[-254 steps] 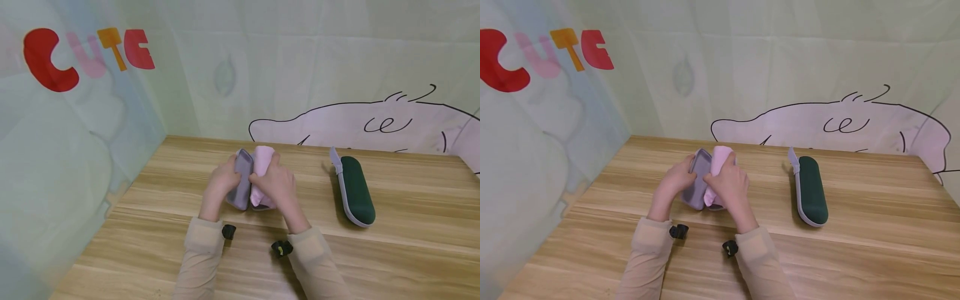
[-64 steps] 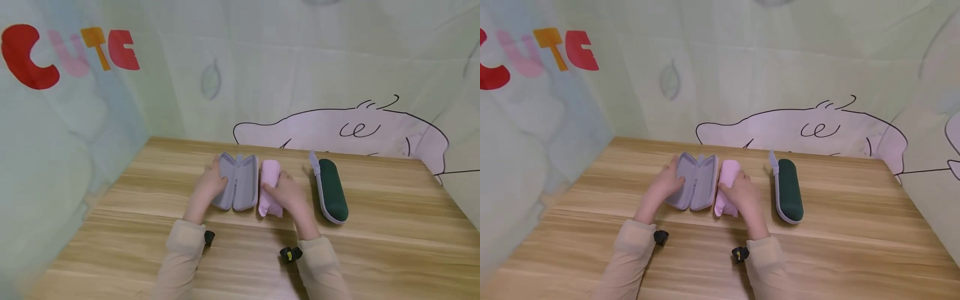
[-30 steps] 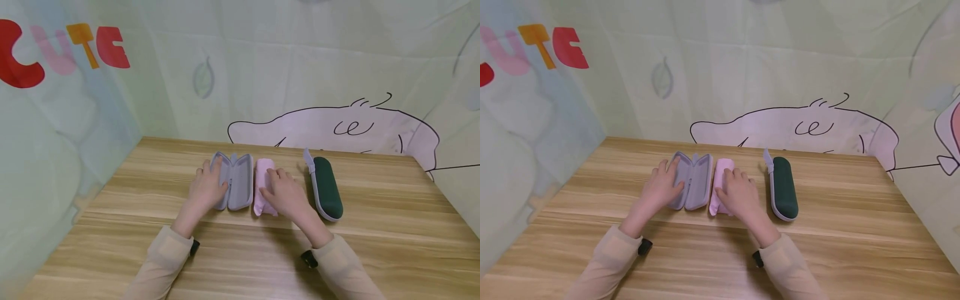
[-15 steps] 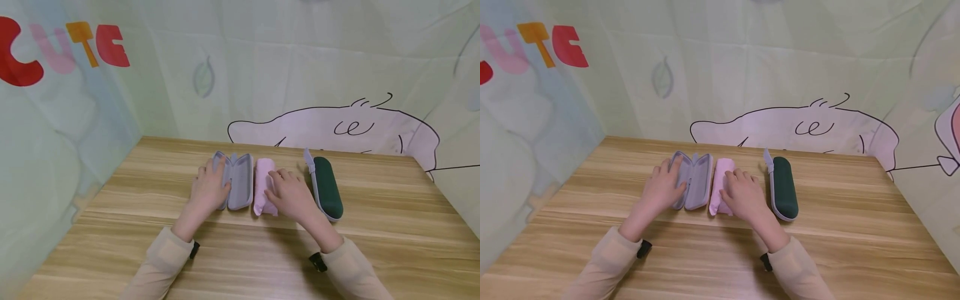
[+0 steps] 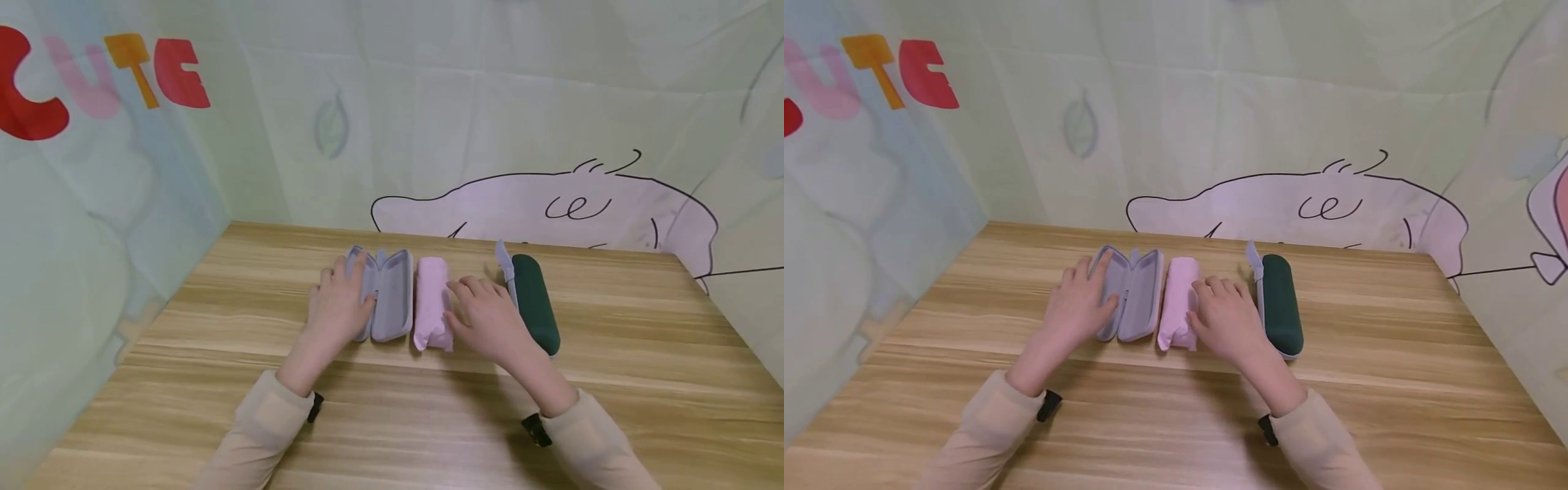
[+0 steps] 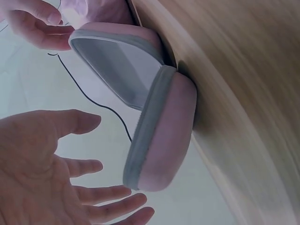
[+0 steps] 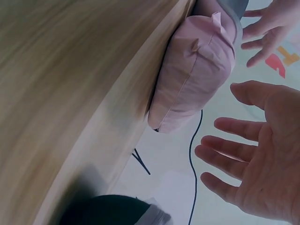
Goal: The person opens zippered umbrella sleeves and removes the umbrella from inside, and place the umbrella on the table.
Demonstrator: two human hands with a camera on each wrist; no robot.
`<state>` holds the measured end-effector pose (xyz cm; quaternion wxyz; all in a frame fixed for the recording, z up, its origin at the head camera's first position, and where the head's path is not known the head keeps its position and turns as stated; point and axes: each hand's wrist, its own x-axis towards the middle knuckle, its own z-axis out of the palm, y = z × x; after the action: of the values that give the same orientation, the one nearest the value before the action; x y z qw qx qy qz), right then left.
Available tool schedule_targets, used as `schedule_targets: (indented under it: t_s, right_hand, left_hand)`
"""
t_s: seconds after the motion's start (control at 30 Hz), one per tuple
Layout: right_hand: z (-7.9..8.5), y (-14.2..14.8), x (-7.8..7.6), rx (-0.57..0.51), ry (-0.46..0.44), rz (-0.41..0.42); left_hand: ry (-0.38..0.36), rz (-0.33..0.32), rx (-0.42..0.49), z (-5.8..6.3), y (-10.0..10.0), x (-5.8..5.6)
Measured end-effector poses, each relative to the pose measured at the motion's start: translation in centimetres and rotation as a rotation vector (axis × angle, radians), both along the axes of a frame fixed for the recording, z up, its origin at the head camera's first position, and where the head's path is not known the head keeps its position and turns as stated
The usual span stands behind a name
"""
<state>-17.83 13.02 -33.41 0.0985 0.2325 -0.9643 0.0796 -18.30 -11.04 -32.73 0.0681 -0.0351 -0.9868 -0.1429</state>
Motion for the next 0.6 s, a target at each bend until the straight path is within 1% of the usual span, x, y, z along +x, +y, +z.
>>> schedule_targets:
  t_s: [0.3, 0.4, 0.6]
  right_hand:
    - [-0.5, 1.6, 0.1, 0.007, 0.073, 0.035]
    - [-0.5, 2.0, 0.1, 0.009, 0.085, 0.032]
    - [-0.4, 2.8, 0.1, 0.02, 0.1, 0.024]
  left_hand:
    - [-0.002, -0.035, 0.002, 0.4, 0.7, 0.4]
    - [-0.004, -0.043, 0.003, 0.5, 1.1, 0.5]
    - [0.019, -0.075, -0.018, 0.5, 1.8, 0.6]
